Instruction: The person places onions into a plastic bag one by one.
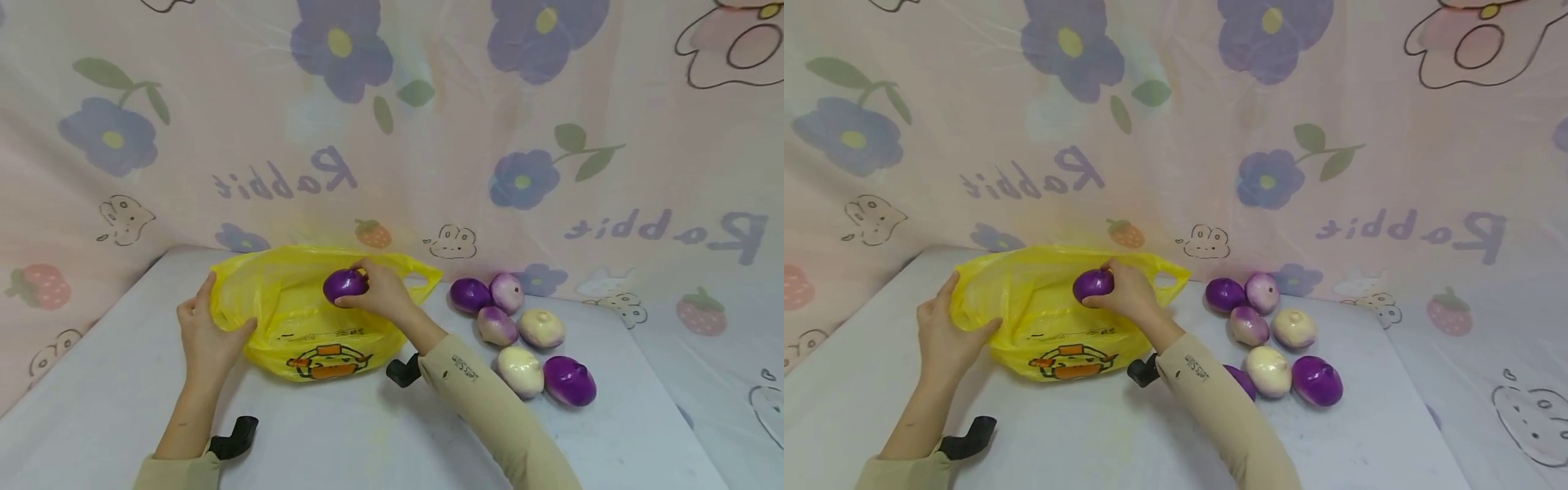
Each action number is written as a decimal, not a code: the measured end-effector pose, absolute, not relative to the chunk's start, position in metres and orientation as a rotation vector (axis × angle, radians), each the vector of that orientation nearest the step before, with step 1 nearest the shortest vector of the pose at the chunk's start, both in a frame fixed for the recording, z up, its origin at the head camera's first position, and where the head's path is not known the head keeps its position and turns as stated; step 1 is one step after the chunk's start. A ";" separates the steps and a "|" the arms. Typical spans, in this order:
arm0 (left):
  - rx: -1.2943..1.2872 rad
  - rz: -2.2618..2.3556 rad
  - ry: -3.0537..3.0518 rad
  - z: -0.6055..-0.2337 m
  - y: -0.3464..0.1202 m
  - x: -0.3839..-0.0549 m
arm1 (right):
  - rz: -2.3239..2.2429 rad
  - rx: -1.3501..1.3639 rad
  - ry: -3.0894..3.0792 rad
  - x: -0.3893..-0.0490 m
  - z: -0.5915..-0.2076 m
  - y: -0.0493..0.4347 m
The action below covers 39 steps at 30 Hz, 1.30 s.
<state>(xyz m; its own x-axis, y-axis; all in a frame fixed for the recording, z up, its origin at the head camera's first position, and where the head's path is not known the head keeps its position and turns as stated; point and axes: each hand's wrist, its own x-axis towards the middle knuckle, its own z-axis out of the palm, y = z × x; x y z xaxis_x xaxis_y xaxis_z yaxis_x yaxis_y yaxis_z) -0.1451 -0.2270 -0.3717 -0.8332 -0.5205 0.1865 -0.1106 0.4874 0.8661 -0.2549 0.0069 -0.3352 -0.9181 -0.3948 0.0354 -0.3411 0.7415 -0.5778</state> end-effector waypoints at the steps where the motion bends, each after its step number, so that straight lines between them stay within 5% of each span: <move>1: 0.520 -1.299 -2.310 -0.372 -0.226 -0.146 | -0.904 -0.606 2.842 -0.256 -0.337 0.007; 39: 0.468 -1.244 -2.329 -0.376 -0.225 -0.144 | -0.884 -0.637 2.813 -0.250 -0.348 0.015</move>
